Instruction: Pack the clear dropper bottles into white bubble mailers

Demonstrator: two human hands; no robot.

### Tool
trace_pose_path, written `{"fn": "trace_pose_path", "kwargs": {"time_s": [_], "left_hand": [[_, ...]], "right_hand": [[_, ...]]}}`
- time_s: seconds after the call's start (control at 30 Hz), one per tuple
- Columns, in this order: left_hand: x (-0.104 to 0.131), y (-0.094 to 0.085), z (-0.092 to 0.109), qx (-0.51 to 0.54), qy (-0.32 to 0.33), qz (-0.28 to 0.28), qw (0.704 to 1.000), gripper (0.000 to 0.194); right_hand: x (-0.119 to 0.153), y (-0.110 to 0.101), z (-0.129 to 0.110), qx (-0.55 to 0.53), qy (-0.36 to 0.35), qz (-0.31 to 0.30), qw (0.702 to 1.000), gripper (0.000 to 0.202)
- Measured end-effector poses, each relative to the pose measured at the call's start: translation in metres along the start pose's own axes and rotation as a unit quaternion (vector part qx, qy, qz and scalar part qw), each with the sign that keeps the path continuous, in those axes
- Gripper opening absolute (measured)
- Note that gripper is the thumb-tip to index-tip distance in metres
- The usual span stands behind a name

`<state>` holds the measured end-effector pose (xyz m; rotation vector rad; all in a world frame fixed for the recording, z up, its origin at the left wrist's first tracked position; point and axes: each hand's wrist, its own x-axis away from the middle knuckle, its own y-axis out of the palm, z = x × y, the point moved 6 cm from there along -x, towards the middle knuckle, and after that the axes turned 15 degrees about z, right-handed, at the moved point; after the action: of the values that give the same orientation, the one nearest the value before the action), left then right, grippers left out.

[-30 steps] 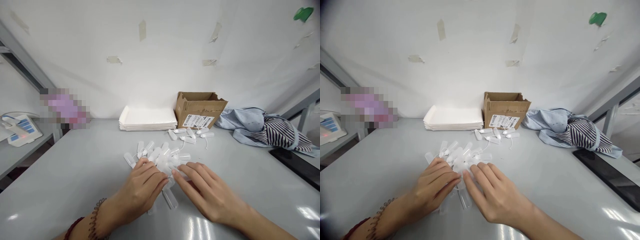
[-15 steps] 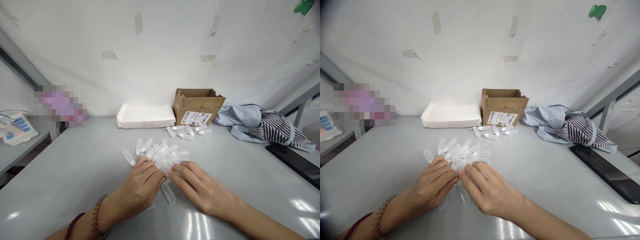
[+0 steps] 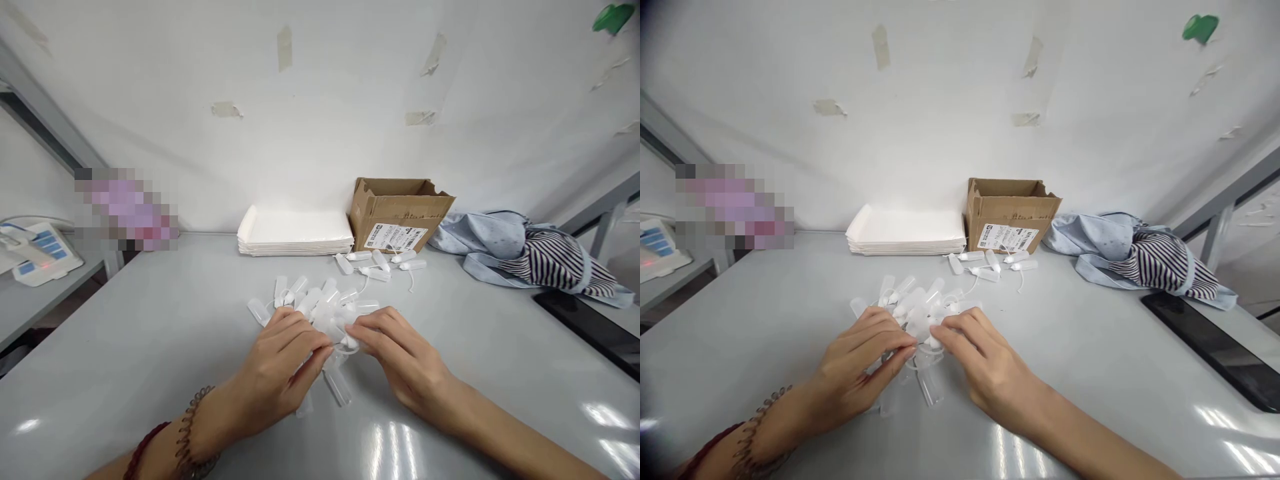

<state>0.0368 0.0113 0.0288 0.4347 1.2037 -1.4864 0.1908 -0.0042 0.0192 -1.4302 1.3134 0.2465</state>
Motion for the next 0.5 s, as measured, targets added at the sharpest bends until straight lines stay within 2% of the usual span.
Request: {"fn": "trace_pose_path", "kwargs": {"time_s": [0.33,0.5], "left_hand": [[-0.0005,0.0007,0.0055,0.014,-0.019,-0.021,1.000,0.017],[-0.0008,0.0020,0.0065,0.018,-0.021,-0.020,0.999,0.018]], "right_hand": [[-0.0004,0.0031,-0.0089,-0.003,-0.026,-0.024,0.999,0.047],[0.0026,0.0060,-0.0073,-0.027,-0.012,-0.030,0.999,0.051]]}}
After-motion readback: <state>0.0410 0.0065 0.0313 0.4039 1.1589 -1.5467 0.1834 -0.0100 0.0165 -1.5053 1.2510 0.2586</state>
